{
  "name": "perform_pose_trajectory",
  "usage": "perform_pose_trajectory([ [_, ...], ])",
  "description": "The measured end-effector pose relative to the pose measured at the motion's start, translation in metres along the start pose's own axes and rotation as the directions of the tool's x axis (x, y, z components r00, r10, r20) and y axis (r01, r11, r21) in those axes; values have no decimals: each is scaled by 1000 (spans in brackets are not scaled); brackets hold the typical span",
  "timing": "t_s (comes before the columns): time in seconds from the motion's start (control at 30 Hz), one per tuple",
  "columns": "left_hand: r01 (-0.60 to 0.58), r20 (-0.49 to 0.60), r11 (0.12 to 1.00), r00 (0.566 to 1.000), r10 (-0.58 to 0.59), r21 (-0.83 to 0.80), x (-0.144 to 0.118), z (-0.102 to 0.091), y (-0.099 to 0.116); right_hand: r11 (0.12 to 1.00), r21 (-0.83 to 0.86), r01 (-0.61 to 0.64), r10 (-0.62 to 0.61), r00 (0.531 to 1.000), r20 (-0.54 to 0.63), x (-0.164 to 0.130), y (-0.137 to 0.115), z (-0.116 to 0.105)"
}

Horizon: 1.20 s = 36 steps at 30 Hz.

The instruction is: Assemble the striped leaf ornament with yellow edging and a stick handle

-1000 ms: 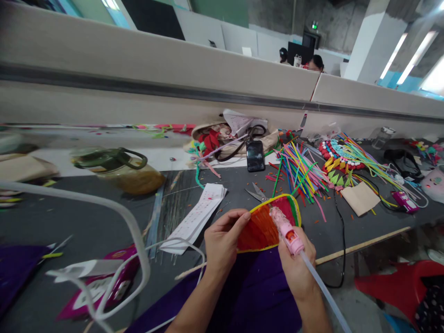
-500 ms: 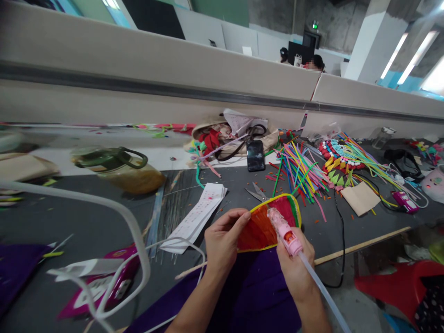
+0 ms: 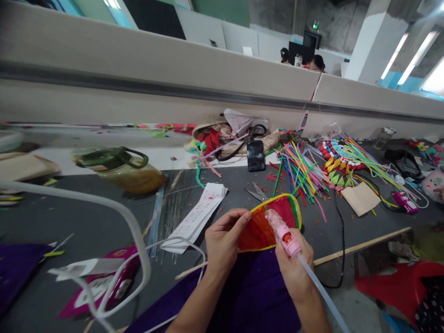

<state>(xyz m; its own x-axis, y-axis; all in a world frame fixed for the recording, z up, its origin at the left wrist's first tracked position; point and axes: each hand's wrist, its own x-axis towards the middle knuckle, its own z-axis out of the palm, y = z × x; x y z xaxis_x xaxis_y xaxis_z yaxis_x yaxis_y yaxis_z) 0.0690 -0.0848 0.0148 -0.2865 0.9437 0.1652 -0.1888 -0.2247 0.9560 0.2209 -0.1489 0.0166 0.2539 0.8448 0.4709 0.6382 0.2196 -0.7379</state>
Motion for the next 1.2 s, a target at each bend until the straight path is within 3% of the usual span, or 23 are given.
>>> perform_pose_trajectory([
  [0.57, -3, 4, 1000, 1000, 3, 14, 0, 0, 3, 1000, 16, 10, -11, 998, 58, -4, 2, -1],
  [1.2, -13, 6, 1000, 1000, 13, 21, 0, -1, 2, 998, -35, 59, -58, 998, 25, -3, -1, -1],
])
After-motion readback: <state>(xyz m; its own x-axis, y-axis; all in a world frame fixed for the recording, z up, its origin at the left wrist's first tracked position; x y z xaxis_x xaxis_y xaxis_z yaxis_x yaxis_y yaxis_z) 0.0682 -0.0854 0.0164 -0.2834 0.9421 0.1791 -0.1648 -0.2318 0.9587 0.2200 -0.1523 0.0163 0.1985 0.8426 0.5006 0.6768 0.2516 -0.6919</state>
